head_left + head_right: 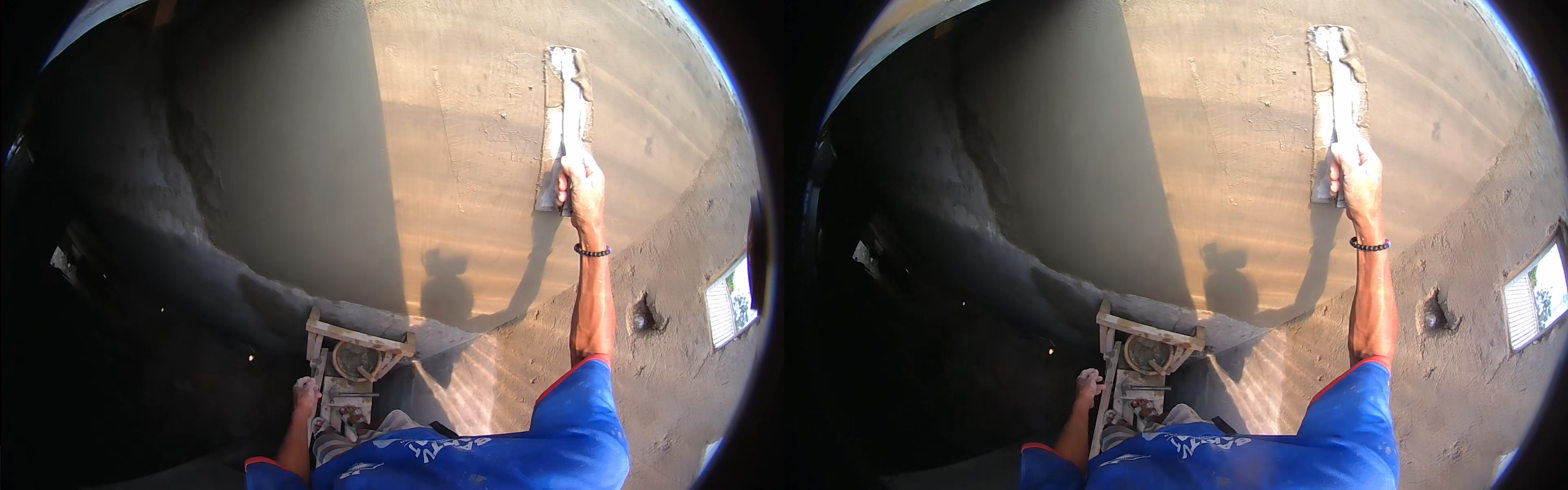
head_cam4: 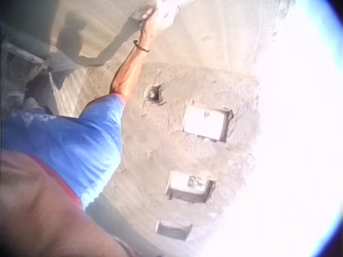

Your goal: The person applies plaster to an unfinished concrete wall using a trowel and a hawk. They take plaster from a bucket on a wooden scaffolding and smooth it across the wall surface in multiple overlapping strokes.

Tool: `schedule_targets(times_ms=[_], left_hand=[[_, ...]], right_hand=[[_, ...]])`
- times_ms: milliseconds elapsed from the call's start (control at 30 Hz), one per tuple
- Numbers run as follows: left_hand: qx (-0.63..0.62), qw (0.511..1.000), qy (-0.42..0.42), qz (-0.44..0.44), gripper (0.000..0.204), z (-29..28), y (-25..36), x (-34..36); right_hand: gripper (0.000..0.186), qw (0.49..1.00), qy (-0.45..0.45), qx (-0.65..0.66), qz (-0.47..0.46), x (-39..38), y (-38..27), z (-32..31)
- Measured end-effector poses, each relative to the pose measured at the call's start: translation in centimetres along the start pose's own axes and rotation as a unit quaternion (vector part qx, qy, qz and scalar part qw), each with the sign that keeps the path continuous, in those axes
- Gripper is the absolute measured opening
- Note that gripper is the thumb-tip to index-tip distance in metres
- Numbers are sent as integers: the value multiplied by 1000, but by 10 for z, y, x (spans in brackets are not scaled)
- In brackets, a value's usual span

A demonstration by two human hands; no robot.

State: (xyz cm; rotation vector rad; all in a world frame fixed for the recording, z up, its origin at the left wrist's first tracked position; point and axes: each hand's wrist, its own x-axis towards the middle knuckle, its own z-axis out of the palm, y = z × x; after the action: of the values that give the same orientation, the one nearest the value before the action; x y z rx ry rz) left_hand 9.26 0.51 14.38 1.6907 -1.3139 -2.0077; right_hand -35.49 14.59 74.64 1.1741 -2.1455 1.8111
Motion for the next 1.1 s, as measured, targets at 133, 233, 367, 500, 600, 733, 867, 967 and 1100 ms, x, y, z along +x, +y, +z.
schedule_targets(times_ms=[133,233,367,500,600,733,867,967,1100], left_hand=[[-8,1000,11,-9,32,-14,-13,2],[13,998,24,-51,31,-30,-20,3],[11,999,23,-44,31,-10,-4,20],[-41,999,0,6,33,27,12,24],[-42,999,-21,1,35,41,8,16],[-14,998,-43,-33,35,44,-5,18],[-38,997,-35,-51,31,39,-18,27],[-48,998,-19,-44,31,34,-32,37],[-33,999,-7,-37,28,9,-38,37]], right_hand=[[17,998,36,-15,-42,-9,-60,-67],[22,981,-10,-166,-101,-12,-97,-42],[36,839,14,-430,-333,29,-125,4],[47,782,35,-507,-359,80,-148,24],[54,711,-53,-593,-373,97,-133,45],[35,692,-199,-613,-325,32,-36,77],[28,698,-328,-595,-226,-68,103,71],[29,683,-386,-601,-153,-119,178,38],[36,720,-381,-553,-176,-132,131,25]])
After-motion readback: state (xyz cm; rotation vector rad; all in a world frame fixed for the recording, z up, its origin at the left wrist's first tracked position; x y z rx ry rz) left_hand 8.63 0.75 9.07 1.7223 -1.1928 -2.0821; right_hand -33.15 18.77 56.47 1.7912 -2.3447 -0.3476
